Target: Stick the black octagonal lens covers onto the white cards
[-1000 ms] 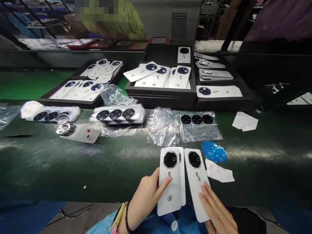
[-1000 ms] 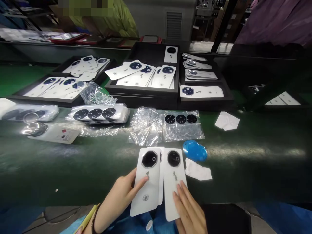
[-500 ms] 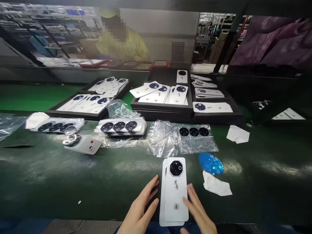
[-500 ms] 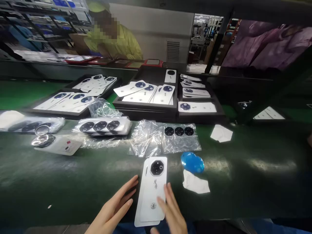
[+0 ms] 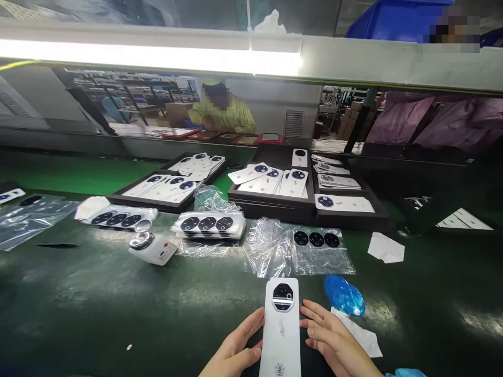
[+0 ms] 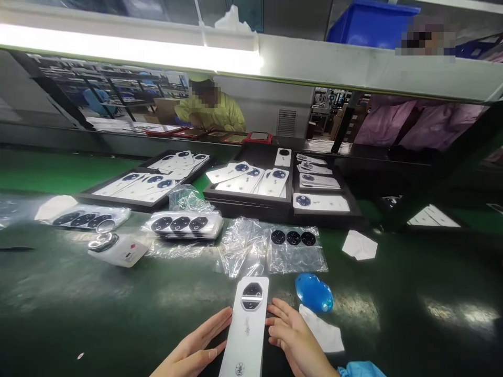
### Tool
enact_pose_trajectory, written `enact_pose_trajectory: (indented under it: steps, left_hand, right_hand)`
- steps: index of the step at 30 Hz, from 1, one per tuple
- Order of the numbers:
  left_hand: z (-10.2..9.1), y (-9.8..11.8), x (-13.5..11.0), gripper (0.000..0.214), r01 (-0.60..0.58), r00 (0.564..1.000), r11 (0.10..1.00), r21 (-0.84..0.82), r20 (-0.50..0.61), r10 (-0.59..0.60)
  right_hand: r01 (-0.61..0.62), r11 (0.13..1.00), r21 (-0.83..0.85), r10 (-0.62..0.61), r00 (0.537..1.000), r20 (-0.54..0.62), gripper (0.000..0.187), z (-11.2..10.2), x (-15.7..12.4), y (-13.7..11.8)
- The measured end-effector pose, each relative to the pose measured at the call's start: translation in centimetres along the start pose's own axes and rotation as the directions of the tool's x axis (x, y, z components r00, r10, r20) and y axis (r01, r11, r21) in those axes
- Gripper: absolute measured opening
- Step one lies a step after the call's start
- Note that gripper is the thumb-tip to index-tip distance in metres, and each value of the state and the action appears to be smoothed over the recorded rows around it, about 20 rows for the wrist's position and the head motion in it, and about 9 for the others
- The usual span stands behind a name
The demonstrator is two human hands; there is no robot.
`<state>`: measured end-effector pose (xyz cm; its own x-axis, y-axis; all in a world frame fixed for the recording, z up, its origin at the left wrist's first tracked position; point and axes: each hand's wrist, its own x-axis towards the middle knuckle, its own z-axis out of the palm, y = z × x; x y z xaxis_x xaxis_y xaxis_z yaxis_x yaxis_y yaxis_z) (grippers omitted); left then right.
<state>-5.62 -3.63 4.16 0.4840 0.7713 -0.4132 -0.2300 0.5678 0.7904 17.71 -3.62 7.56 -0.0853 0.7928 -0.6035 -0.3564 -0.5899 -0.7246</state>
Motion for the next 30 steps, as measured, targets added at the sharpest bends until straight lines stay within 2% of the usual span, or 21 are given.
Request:
enact_pose_trajectory:
  steps: [2,4,7,10,14,16,19,25,30]
  left_hand:
    - [0.3,0.2,0.1,0.052,0.009,1.0,0.999,-0.042,-0.025,-0.011]
    - [0.7,0.4,0.1,0.05,0.021,0.998,0.995,-0.098,-0.062,-0.027]
    - [1.3,0.9,0.2,0.051,0.035,0.995,0.99,-0.136,-0.093,-0.048]
    - [1.3,1.4,-0.1,0.049,0.028,0.994,0.991,-0.128,-0.106,-0.041]
    - [1.5,1.7,-0.7,0.044,0.021,0.993,0.992,-0.128,-0.115,-0.036]
    - [1.8,1.8,-0.7,0.045,0.023,0.993,0.989,-0.147,-0.11,-0.04]
    - [2.3,2.0,-0.5,0.049,0.02,0.992,0.982,-0.186,-0.118,-0.043]
    - [2.9,2.5,-0.2,0.051,0.024,0.98,0.969,-0.246,-0.186,-0.072]
    - [3.1,2.6,-0.2,0.05,0.005,0.985,0.981,-0.195,-0.166,-0.038]
  right_hand:
    - [0.042,0.996,-0.073,-0.038,0.997,0.06,0.046,0.4,0.2,-0.4]
    - [0.07,0.989,-0.129,-0.047,0.985,0.168,0.04,1.0,0.2,-1.0]
    - [0.102,0.976,-0.193,-0.048,0.962,0.268,0.04,1.6,0.2,-1.6]
    - [0.175,0.947,-0.27,-0.11,0.965,0.238,0.045,1.1,0.4,-1.7]
    - [0.165,0.92,-0.356,-0.147,0.986,0.078,0.054,-0.3,0.8,-0.9]
    - [0.175,0.927,-0.333,-0.156,0.984,0.083,0.055,-0.7,0.9,-0.6]
    - [0.216,0.949,-0.229,-0.184,0.971,0.153,0.051,-0.5,1.0,-0.7]
    - [0.102,0.986,-0.132,-0.084,0.987,0.135,0.043,0.2,1.5,-1.9]
    - [0.025,0.99,-0.14,-0.009,0.993,0.115,0.043,1.1,1.9,-2.8]
